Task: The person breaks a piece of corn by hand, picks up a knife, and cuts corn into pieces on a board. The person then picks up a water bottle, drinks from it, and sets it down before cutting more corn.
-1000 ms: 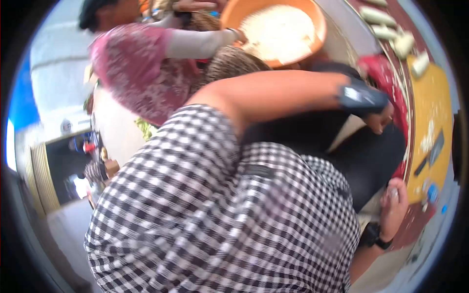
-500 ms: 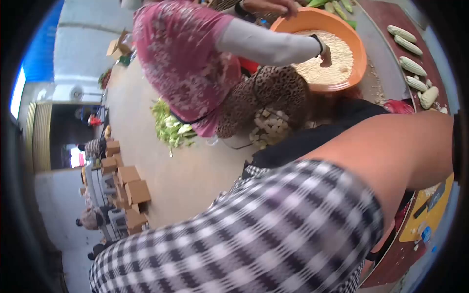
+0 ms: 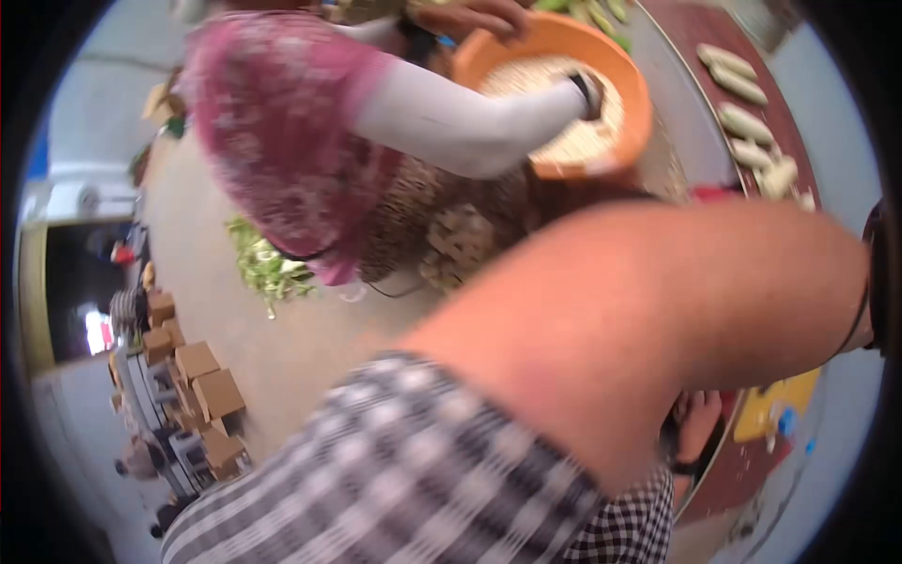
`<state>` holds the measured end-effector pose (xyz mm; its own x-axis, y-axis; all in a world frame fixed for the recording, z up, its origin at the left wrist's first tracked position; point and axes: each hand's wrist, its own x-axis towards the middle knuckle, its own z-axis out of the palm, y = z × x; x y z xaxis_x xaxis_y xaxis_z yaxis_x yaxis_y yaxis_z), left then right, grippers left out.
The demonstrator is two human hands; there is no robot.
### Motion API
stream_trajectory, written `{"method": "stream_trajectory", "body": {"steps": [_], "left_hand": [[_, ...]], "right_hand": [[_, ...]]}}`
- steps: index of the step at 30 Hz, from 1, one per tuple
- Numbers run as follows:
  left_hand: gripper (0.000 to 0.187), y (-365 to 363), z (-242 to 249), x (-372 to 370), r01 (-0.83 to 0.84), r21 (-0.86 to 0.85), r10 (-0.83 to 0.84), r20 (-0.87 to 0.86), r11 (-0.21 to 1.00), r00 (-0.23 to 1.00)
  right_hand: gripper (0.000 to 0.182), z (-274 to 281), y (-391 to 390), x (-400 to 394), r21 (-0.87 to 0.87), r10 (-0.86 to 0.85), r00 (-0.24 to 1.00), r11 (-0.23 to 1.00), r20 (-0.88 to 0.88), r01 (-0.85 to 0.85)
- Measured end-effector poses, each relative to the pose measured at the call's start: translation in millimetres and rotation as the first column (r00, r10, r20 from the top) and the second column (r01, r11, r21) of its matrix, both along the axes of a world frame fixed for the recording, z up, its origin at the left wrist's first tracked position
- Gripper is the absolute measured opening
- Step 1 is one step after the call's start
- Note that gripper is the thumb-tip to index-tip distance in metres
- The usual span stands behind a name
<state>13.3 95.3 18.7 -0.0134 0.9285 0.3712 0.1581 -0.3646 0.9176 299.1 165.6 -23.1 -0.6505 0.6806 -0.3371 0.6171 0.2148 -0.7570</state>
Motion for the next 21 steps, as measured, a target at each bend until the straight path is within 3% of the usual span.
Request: {"method": "stream_trajectory", "body": {"steps": [1,3,6,7,8,9,10,11,12,14,17,18,21], "left_hand": [[0.019,-3,3,2,-0.002,-0.004,0.002,-0.002,1.0,1.0],[0.019,-5,11,5,-0.009,0.0,0.009,-0.01,1.0,1.0],[0.019,-12,21,-3,-0.076,0.009,0.076,0.003,0.997,0.997],[0.019,-15,22,-5,-0.108,0.025,0.107,0.023,0.994,0.994],[0.018,-8,19,0,-0.093,0.034,0.092,0.048,0.995,0.995],[0.018,-11,21,0,-0.091,0.042,0.088,0.071,0.995,0.994],[0.018,-11,20,1,-0.09,0.044,0.086,0.092,0.995,0.992],[0.018,-11,19,2,-0.089,0.053,0.082,0.121,0.995,0.989],[0.018,-14,20,2,-0.091,0.054,0.083,0.144,0.994,0.986],[0.018,-12,22,-3,-0.094,0.059,0.081,0.189,0.994,0.979],[0.018,-7,23,-24,-0.135,0.038,0.115,0.333,0.99,0.936],[0.018,-7,22,-35,-0.16,0.013,0.142,0.389,0.987,0.91],[0.017,12,14,-83,-0.219,-0.102,0.238,0.543,0.971,0.805]], "right_hand": [[0.023,-7,2,-15,0.119,0.115,0.993,0.987,-0.03,-0.111],[0.023,-17,7,-50,0.493,0.407,0.913,0.802,-0.036,-0.338],[0.029,1,3,-82,0.647,0.66,0.749,0.552,0.047,-0.527],[0.029,8,4,-80,0.596,0.644,0.764,0.595,0.048,-0.539],[0.028,20,-2,-86,0.469,0.579,0.815,0.713,0.026,-0.521],[0.028,23,-9,-90,0.45,0.561,0.826,0.726,0.05,-0.52],[0.028,22,-12,-90,0.165,0.385,0.918,0.916,-0.096,-0.367],[0.027,23,-12,-83,-0.142,0.14,0.976,0.976,-0.168,-0.164],[0.027,30,-13,-76,-0.431,-0.13,0.978,0.901,-0.163,0.048],[0.026,37,-22,-75,-0.675,-0.405,0.896,0.714,-0.179,0.188],[0.025,65,-28,-71,-0.875,-0.632,0.775,0.388,-0.024,0.29],[0.018,79,-40,-79,-0.547,-0.476,0.864,0.773,-0.165,0.321],[0.016,88,-14,-75,-0.697,-0.55,0.759,0.694,-0.349,0.182]]}}
